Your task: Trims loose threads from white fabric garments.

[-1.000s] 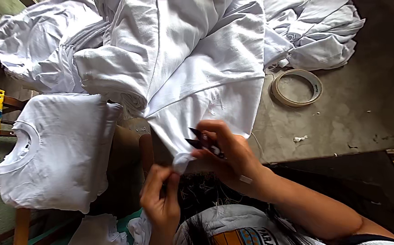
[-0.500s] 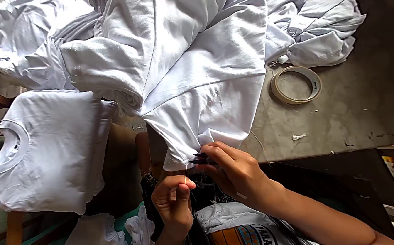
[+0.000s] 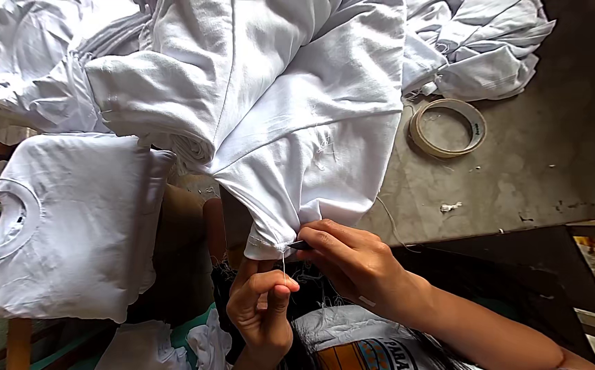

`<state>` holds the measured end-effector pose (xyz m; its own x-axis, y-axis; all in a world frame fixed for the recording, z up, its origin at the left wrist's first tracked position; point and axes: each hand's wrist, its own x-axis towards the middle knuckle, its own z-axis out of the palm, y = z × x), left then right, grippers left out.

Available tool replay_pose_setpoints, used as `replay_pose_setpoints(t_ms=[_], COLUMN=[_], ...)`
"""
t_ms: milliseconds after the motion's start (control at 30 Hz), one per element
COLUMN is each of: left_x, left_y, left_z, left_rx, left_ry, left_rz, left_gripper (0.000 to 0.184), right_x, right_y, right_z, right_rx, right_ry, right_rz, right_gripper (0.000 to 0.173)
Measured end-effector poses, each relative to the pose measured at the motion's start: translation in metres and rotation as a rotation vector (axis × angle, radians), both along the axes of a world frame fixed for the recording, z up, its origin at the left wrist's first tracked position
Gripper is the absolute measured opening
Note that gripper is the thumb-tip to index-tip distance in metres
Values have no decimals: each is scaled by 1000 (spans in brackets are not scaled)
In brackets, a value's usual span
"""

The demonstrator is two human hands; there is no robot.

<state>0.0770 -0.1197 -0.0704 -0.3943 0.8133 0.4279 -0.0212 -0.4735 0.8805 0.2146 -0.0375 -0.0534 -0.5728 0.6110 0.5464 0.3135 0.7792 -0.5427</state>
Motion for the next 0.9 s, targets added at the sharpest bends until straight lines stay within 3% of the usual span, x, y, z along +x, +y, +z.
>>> replay_pose_setpoints(t_ms=[300,367,467,533,600,667,733,767,833,900], left_x=[1,-4,-36,-50,-48,-62,-85,-98,-109,-102], left_y=[-2,-5,2,24,49,71,108,126,149,137], left_z=[1,2,14,27,50,75,89,91,83,67], left_rx=[13,23,-46,-154,-106,8,99,51,-129,-147], left_ry=[34,135,535,650,628,427,15,-34,4,182], left_rz=[-9,26,186,86,-175,-295,-116,-5,144,221], left_gripper=[18,21,44,68,83,76,72,69,61,59], right_x=[1,4,11,16,16,18,25,28,28,25], right_y=[0,2,1,-5,-10,-12,-8,-4,9,23], right_z=[1,2,8,17,23,22,15,10,0,-14], right_rx=[-11,-16,-24,-28,-27,-21,-9,-7,17,93], right_ry=[-18,-16,76,180,290,355,347,302,123,-103], right_rz=[-4,-3,9,25,42,28,-27,-62,-166,-258], right_gripper=[23,23,23,23,25,22,21,23,34,43])
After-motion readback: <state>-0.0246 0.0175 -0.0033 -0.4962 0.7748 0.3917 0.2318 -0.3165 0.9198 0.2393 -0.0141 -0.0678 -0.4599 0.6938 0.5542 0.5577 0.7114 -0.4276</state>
